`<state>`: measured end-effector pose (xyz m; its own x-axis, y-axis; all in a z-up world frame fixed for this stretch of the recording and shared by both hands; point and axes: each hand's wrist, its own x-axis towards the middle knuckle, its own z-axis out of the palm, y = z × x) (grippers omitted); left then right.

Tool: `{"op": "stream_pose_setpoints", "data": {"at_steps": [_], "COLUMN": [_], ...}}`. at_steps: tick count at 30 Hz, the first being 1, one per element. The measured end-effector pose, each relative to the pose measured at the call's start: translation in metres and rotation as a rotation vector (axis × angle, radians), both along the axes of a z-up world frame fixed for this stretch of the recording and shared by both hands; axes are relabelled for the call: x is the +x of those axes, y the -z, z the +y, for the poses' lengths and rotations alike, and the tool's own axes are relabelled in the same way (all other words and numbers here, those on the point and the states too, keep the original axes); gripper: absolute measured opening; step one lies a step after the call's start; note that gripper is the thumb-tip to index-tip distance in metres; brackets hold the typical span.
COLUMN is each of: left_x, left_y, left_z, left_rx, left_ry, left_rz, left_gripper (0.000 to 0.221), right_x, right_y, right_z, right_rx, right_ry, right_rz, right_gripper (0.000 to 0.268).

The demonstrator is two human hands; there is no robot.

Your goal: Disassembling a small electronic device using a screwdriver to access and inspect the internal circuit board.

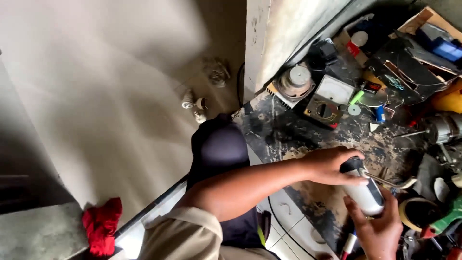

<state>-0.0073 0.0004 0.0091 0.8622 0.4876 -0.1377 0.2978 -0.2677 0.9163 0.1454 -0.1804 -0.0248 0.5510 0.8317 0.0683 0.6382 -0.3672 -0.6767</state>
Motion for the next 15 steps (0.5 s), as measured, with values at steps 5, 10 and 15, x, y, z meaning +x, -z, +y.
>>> {"op": "stream_pose_setpoints", "data": {"at_steps": [5,10,15], "left_x": [0.003,0.014,0.024], "left_y": [-0.012,0.034,0.051], "left_z": [-0.001,-0.008,0.003], "left_rx": [-0.036,0.082,0.162], "left_ry": [-0.116,-0.193,-0.059], "left_rz": [0.067,-0.234,-0.435], "left_gripper": [0.095,0.056,0.045], "right_x": [-0.009,-0.007,0.001], "right_y": [-0.022,-0.016,-0.028], "right_z": [0.015,0.013,0.012], "right_rx": [0.111,0.269,0.199], "right_ry": [-0.195,-0.119,-0.121], "right_rz": [-0.251,-0.162,0.184], "right_gripper": [0.065,0.077,0.079]}}
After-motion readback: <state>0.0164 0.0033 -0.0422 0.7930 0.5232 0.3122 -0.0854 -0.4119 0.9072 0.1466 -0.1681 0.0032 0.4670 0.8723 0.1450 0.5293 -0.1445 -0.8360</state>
